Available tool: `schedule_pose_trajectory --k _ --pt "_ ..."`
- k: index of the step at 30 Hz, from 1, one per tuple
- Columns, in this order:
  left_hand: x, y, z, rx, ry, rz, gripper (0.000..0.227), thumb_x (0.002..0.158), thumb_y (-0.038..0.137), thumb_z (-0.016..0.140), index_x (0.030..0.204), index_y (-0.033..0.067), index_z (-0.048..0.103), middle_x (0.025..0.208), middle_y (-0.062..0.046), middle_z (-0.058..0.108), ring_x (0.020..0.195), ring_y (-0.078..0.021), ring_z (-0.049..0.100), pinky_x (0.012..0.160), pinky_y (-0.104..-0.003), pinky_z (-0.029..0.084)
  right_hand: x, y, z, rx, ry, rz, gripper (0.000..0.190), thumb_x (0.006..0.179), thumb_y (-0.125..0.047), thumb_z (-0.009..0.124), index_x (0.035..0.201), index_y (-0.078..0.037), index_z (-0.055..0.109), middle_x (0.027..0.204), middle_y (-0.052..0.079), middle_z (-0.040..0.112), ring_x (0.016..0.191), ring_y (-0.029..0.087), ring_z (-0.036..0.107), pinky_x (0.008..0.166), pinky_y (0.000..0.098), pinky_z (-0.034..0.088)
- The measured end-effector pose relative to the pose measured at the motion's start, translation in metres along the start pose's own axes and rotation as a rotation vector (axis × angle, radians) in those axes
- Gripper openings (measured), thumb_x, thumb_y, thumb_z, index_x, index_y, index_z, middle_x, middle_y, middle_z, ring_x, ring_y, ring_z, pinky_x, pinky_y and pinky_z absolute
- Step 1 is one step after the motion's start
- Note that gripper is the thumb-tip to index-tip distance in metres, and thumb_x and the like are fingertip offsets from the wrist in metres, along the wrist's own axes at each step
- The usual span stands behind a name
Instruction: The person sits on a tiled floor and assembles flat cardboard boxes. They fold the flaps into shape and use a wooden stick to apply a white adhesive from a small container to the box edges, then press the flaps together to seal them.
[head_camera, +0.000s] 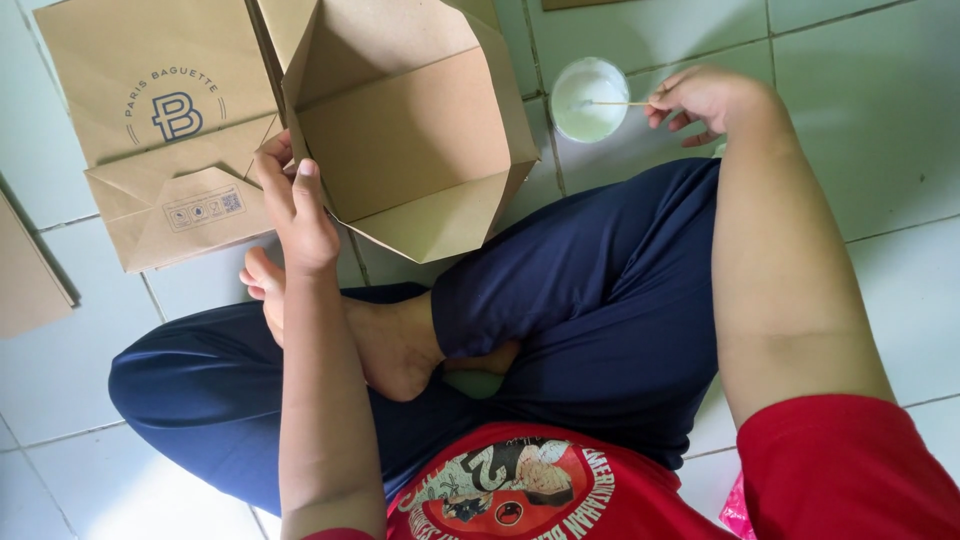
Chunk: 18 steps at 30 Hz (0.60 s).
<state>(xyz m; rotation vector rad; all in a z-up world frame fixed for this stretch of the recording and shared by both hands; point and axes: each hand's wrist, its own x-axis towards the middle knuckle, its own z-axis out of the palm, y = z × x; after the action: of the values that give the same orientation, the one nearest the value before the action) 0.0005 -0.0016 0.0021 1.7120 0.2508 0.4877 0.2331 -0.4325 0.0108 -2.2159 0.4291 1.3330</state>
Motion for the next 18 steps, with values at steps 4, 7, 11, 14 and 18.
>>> schedule_pose_trajectory --k 4,7,11,14,18 --pt "0.0 -0.003 -0.001 -0.004 -0.001 -0.014 0.048 0.105 0.037 0.049 0.133 -0.0011 0.044 0.128 -0.013 0.051 0.104 -0.021 0.056 0.089 -0.035 0.046 0.014 0.007 -0.003 0.017 0.004 0.028 0.013 0.109 -0.025 0.059 0.106 -0.018 0.069 0.109 -0.006 0.071 0.094 0.014 0.054 0.074 0.0378 0.05" --pt "0.0 -0.004 -0.001 -0.001 0.005 -0.024 0.048 0.104 0.037 0.049 0.133 -0.0008 0.044 0.126 -0.014 0.054 0.101 -0.0202 0.057 0.087 -0.034 0.046 0.02 0.011 -0.004 0.04 -0.002 0.052 0.013 0.107 -0.029 0.06 0.106 -0.02 0.07 0.113 -0.009 0.071 0.098 0.013 0.054 0.076 0.0376 0.052" --pt "0.0 0.0 -0.001 0.012 0.001 -0.018 0.05 0.105 0.04 0.049 0.134 -0.0007 0.044 0.128 -0.014 0.053 0.104 -0.0209 0.057 0.089 -0.035 0.047 0.024 0.012 -0.004 0.049 -0.004 0.05 0.009 0.106 -0.024 0.061 0.107 -0.02 0.069 0.111 -0.008 0.071 0.099 0.013 0.055 0.076 0.0389 0.052" --pt "0.0 -0.001 -0.001 0.028 0.006 -0.029 0.05 0.104 0.04 0.049 0.133 -0.0004 0.044 0.126 -0.013 0.053 0.102 -0.02 0.056 0.088 -0.034 0.046 0.022 0.012 -0.005 0.056 -0.016 0.038 0.007 0.106 -0.021 0.062 0.106 -0.02 0.069 0.109 -0.008 0.071 0.1 0.014 0.055 0.077 0.04 0.052" --pt "0.001 -0.002 -0.001 0.018 -0.002 -0.002 0.05 0.106 0.04 0.049 0.133 -0.0007 0.044 0.126 -0.014 0.053 0.102 -0.0207 0.057 0.088 -0.034 0.046 0.015 0.012 -0.006 0.068 -0.024 0.01 0.007 0.106 -0.019 0.062 0.108 -0.019 0.068 0.111 -0.007 0.071 0.099 0.015 0.056 0.082 0.0417 0.05"
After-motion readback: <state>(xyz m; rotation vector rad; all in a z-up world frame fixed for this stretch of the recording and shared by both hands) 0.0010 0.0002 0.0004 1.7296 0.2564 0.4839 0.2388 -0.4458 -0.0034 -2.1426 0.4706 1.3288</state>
